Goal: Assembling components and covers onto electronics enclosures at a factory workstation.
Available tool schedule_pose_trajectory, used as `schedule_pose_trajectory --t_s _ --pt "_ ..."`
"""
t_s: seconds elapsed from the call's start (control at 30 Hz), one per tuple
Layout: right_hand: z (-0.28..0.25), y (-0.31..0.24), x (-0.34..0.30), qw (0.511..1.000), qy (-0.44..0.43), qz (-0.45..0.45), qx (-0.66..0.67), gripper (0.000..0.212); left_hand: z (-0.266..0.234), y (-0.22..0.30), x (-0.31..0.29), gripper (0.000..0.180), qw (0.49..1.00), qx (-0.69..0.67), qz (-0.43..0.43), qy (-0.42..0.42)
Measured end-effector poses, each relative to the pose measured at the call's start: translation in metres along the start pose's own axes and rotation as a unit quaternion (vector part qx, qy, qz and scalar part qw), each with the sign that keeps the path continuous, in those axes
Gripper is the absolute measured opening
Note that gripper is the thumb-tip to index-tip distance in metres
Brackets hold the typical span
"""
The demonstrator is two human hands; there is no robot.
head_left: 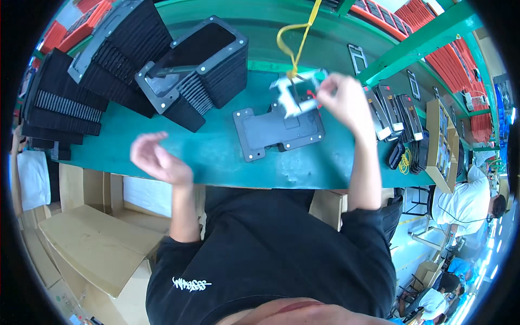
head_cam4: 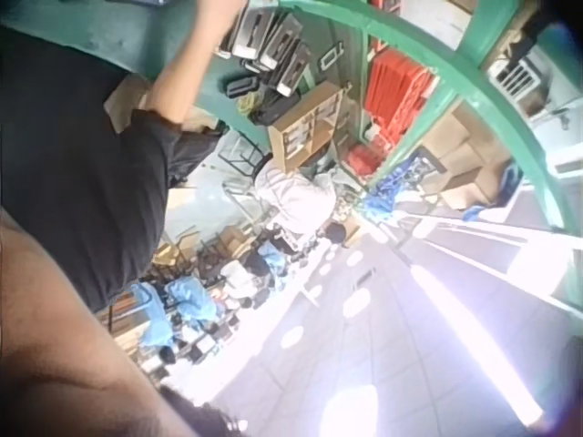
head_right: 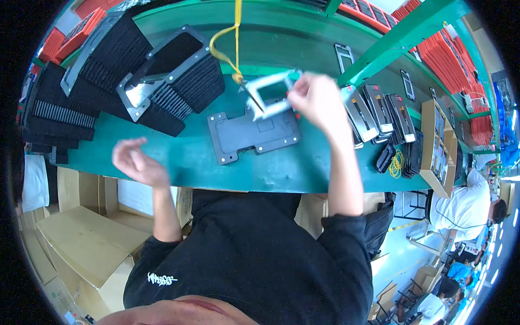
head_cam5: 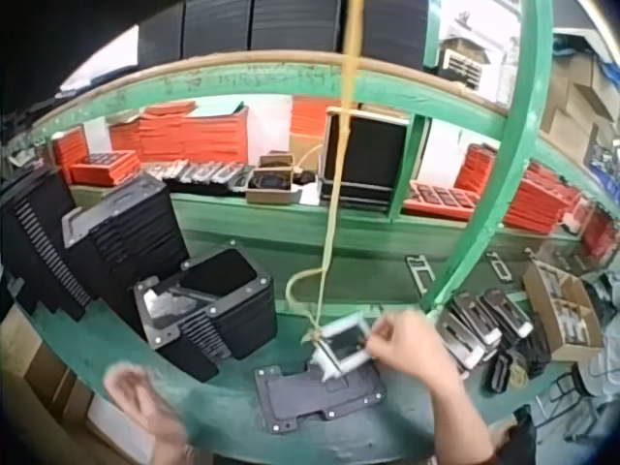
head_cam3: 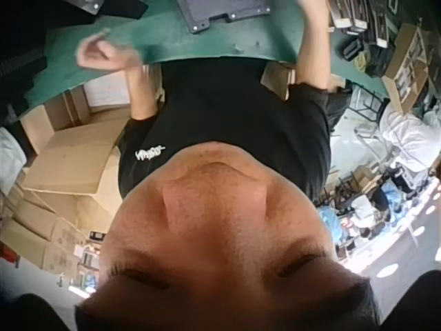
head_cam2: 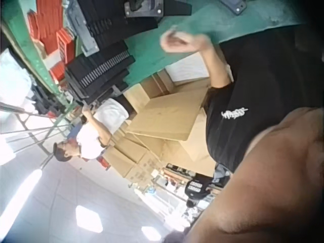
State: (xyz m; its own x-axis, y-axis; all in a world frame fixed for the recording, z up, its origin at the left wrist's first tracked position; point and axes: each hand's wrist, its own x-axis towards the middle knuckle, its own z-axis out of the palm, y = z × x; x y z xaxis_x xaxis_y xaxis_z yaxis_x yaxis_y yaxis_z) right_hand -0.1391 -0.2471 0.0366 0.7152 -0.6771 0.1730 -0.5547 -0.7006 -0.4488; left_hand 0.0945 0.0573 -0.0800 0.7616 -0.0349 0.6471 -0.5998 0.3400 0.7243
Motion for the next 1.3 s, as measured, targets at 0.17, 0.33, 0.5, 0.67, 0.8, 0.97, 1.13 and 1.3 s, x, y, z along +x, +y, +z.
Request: schedule_pose_trajectory --t_s 0.17,0.33,0.5,0.67,0.8,0.97,1.13,1.3 --pt "0.042 -0.050 -0.075 0.994 0.071 -0.030 -0.078 0.015 0.042 0.057 -0.037 0.055 0.914 0.135 -0.013 -0.382" --pt "0.046 -0.073 -0.088 0.985 0.112 -0.036 -0.125 0.013 0.068 0.076 -0.022 0.059 0.853 0.246 0.078 -0.453" --pt "0.056 -0.076 -0.092 0.968 0.100 -0.095 -0.207 0.016 0.086 0.076 -0.016 0.071 0.813 0.294 0.109 -0.490" --pt "0.031 -0.047 -0.078 0.980 0.069 -0.118 -0.143 0.019 0.084 0.083 -0.001 0.102 0.819 0.232 0.050 -0.522" --pt "0.000 0.048 -0.078 0.971 0.212 -0.026 -0.112 0.025 0.065 0.066 -0.013 0.123 0.855 0.180 -0.057 -0.484" --pt "-0.012 0.085 -0.106 0.940 0.226 0.073 -0.247 0.024 0.067 0.050 -0.017 0.131 0.846 0.158 -0.134 -0.492" --pt "-0.005 0.060 -0.115 0.923 0.326 0.013 -0.204 0.024 0.059 0.047 -0.020 0.118 0.879 0.137 0.048 -0.453" --pt "0.029 -0.056 -0.147 0.929 0.253 -0.199 0.181 0.027 0.089 0.116 -0.068 0.099 0.842 -0.251 -0.283 -0.385"
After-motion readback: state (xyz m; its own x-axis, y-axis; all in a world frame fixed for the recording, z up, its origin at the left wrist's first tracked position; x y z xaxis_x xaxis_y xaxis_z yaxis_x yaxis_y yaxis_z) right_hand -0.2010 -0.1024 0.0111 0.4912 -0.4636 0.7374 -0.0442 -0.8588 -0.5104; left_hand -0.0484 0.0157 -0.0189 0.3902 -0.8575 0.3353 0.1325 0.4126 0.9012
